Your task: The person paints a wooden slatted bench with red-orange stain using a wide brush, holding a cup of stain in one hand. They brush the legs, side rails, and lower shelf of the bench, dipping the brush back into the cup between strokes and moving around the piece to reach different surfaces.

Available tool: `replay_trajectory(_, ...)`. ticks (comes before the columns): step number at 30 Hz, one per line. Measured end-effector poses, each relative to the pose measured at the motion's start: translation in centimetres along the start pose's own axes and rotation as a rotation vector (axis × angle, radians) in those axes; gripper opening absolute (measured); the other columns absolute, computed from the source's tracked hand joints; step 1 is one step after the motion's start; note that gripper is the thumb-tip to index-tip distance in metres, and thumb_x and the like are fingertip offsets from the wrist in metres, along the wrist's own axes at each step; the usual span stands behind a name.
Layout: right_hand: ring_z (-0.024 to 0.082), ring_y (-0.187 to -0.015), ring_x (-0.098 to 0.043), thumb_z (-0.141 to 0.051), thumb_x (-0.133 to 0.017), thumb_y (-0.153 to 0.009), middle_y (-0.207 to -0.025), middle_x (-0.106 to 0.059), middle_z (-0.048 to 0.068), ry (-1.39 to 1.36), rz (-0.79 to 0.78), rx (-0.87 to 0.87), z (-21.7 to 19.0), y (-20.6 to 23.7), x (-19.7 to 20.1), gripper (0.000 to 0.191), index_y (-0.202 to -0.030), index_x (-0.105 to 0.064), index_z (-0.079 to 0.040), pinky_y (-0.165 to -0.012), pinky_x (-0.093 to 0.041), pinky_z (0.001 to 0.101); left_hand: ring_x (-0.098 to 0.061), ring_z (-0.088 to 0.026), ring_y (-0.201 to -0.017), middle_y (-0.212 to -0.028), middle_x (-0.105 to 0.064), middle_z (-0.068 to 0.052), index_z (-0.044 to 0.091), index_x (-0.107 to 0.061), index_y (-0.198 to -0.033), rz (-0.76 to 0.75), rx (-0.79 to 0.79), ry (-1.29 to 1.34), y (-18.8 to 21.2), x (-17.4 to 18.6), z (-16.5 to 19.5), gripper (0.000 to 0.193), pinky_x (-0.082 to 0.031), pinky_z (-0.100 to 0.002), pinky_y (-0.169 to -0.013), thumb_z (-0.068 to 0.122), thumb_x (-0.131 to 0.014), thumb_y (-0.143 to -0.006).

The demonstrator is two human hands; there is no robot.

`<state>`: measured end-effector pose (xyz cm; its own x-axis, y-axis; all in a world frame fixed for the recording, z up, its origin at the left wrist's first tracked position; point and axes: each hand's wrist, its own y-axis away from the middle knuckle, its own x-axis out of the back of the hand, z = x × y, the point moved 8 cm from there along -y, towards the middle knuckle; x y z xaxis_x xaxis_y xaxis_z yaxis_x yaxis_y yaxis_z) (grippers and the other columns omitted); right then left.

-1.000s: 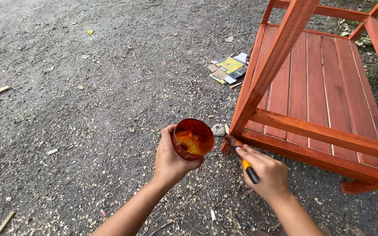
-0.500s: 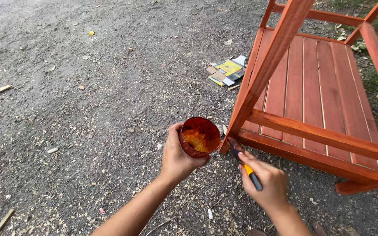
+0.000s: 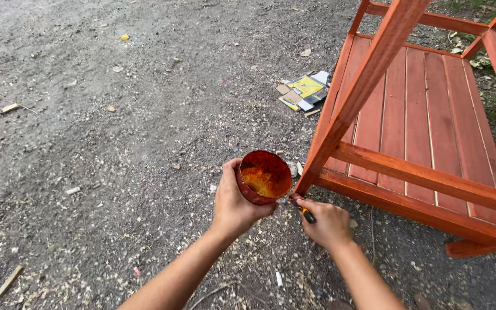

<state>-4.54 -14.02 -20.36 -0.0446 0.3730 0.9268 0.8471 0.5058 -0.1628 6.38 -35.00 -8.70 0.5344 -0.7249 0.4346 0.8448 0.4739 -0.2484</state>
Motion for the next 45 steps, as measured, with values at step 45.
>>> replay_trajectory(45,0.029,-0.108,-0.074,-0.009,-0.073,-0.083,-0.119,-0.076,0.012,0.002,0.597,0.421,-5.9,5.4,17.2,0.03,-0.111,-0.079,-0.016,-0.088,-0.062,0.0359,-0.061,-0.029,-0.117,-0.122,-0.058,-0.012,0.011,-0.039,-0.135,-0.076,-0.021,-0.087,-0.1,-0.1,0.4,0.105,-0.052,-0.044,-0.102,0.024,-0.099,-0.049)
